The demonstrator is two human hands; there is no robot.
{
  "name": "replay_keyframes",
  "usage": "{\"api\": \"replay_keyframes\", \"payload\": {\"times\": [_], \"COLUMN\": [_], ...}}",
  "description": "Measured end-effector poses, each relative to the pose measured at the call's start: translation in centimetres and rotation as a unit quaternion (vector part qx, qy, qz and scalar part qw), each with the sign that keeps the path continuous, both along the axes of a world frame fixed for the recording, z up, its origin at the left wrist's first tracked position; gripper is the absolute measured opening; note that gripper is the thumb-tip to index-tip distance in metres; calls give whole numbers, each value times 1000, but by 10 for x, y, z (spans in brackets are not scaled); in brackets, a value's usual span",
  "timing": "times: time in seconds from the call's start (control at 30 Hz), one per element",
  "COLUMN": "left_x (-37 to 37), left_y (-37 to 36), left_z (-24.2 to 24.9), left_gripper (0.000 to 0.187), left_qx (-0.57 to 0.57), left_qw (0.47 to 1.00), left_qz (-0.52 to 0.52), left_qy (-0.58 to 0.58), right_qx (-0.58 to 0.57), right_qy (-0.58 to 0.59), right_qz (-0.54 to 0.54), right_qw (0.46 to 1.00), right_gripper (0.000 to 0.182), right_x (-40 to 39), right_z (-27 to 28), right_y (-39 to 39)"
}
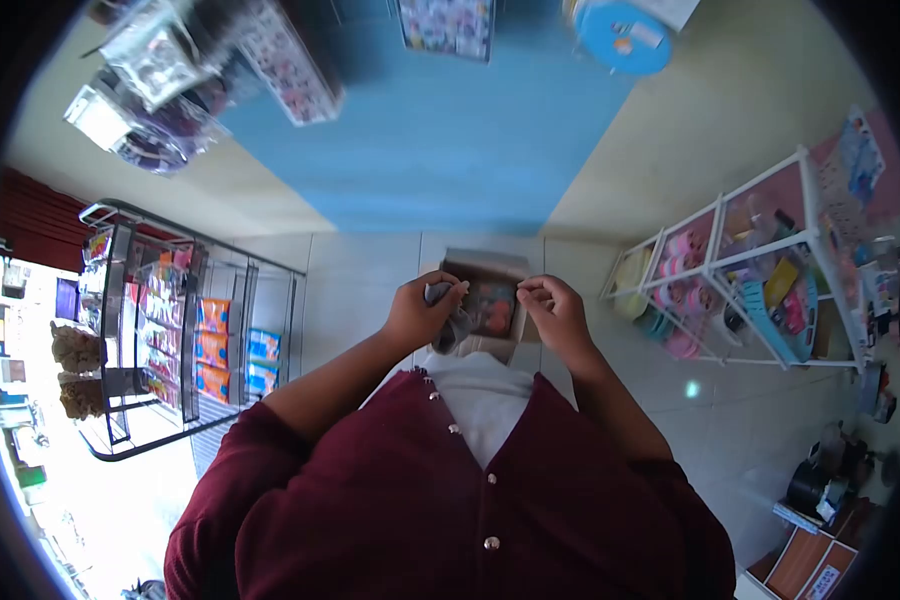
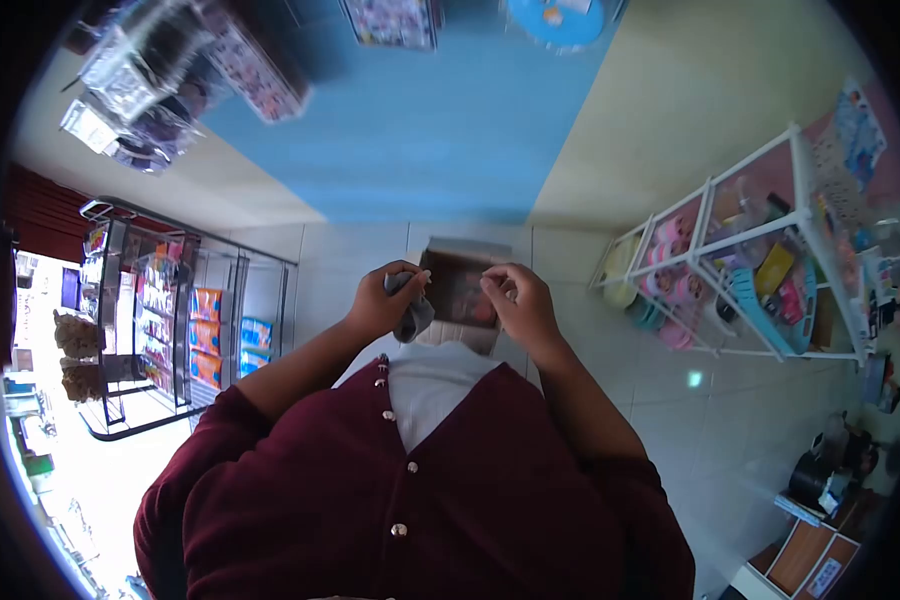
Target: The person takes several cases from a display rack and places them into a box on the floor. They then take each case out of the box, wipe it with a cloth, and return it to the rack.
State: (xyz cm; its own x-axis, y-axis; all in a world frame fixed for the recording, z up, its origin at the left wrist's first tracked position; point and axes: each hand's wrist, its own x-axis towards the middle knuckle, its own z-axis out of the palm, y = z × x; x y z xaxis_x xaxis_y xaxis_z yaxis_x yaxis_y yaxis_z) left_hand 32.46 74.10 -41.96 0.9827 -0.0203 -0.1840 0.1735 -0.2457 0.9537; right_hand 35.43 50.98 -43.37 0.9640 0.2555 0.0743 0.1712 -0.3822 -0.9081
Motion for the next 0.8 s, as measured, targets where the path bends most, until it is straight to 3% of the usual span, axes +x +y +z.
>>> {"api": "replay_keyframes", "payload": {"times": [0.07,0.1,0.17,0.3,0.37,0.4,0.47,0.67,0.8], "left_x": [-16,-25,-33,-34,-29,-28,-27,-50,-60], "left_y": [9,13,20,15,4,-2,-15,-31,-30], "left_z": [-65,-89,-128,-188,-216,-224,-232,-259,-261], "left_gripper": [26,26,27,25,25,25,26,27,28], "left_qx": [84,84,191,243,258,256,319,303,298], "left_qw": [990,988,967,953,960,960,931,936,935], "left_qz": [26,25,-9,-50,-78,-75,-106,-91,-90], "left_qy": [110,127,169,172,74,81,143,156,169], "right_qx": [-21,-22,-55,-70,-155,-157,-272,-402,-376], "right_qy": [138,155,237,237,211,217,215,103,86], "right_qz": [-49,-48,-60,-47,22,27,100,97,107], "right_qw": [989,986,968,968,965,963,933,905,916], "right_gripper": [16,16,19,21,24,24,27,34,37], "right_x": [-17,-24,-32,-28,-12,-7,1,3,9], "right_z": [-72,-102,-152,-205,-226,-239,-269,-372,-347], "right_y": [-11,-16,-22,-1,13,18,29,41,42]}}
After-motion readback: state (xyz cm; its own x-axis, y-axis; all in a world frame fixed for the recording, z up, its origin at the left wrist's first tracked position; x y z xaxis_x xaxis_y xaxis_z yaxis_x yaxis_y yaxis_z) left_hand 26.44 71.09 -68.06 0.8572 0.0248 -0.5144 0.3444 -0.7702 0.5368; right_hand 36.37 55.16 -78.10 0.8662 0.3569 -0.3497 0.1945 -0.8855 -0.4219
